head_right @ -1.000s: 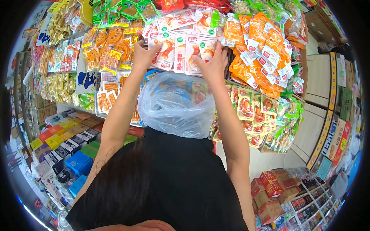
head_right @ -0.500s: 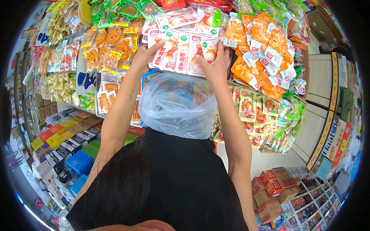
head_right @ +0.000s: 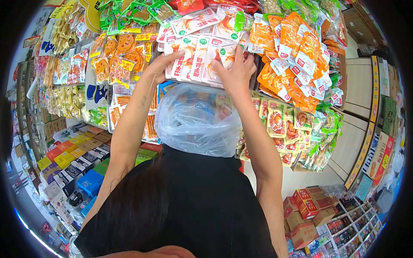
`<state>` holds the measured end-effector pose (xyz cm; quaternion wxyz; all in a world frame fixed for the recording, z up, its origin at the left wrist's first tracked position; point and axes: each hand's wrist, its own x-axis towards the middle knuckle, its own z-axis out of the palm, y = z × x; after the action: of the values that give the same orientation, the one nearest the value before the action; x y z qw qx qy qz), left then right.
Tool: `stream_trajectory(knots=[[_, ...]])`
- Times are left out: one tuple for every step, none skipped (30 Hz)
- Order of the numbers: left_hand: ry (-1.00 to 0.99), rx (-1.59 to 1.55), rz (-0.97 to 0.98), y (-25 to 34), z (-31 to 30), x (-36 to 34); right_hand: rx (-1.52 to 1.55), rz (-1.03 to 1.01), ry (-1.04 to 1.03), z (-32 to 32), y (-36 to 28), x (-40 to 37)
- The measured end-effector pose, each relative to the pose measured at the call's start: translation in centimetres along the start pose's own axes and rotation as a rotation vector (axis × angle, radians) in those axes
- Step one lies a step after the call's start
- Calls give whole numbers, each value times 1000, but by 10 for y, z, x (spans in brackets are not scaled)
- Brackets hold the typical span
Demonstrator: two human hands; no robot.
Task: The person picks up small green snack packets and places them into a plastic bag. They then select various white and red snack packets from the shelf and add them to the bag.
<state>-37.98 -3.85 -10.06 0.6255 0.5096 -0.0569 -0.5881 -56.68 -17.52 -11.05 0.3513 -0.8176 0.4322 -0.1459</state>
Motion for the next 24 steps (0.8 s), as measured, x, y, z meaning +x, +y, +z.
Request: stream_trajectory(knots=[[3, 25, 12, 0, 2, -1, -28, 3, 7, 1, -1, 0], [6, 50, 25, 1, 3, -2, -28, 2, 10, 0, -3, -1], [3, 52, 28, 1, 4, -1, -16, 27, 6, -2, -6, -1], [-4, 4, 34, 0, 4, 0, -3, 53, 0, -4, -8, -2], [-11, -43, 38, 1, 5, -1, -3, 52, 3, -5, -9, -1], [-12, -41, 39, 1, 7, -2, 30, 55, -1, -6, -9, 0], [-14, -65, 51, 2, 9, -3, 62, 57, -5, -7, -9, 1], [-15, -89, 63, 3, 12, -5, 63, 57, -4, -9, -9, 2], [-16, -88, 64, 4, 14, -6, 77, 58, -18, -12, -10, 3], [-3, -73, 72, 4, 15, -7, 92, 59, -34, -14, -10, 3], [9, -59, 78, 4, 17, -10, 94, 61, -34, -17, -10, 3], [10, -58, 76, 3, 20, -13, 96, 32, -46, -19, -10, 2], [32, -76, 73, 2, 23, -18, 98, 3, -58, -21, -9, 2], [55, -94, 70, 1, 26, -21, 99, 6, -58, -24, -9, 2], [56, -93, 66, -1, 26, -23, 145, -2, -77, -27, -9, 2], [47, -125, 71, -4, 26, -25, 192, -9, -98, -29, -9, 1], [38, -158, 77, -5, 28, -29, 192, -4, -104, -32, -10, -2], [41, -160, 75, -6, 30, -34, 228, -5, -116, -35, -12, -4], [65, -151, 63, -5, 33, -40, 264, -8, -126, -38, -14, -7], [89, -142, 52, -5, 36, -46, 265, -9, -127, -40, -16, -10], [92, -144, 53, -8, 35, -52, 292, -15, -138, -42, -18, -14], [105, -150, 36, -12, 32, -57, 320, -21, -149, -43, -19, -20], [116, -155, 20, -16, 30, -63, 320, -22, -150, -43, -19, -26], [117, -151, 26, -21, 29, -71, 327, -66, -139, -41, -17, -33]])
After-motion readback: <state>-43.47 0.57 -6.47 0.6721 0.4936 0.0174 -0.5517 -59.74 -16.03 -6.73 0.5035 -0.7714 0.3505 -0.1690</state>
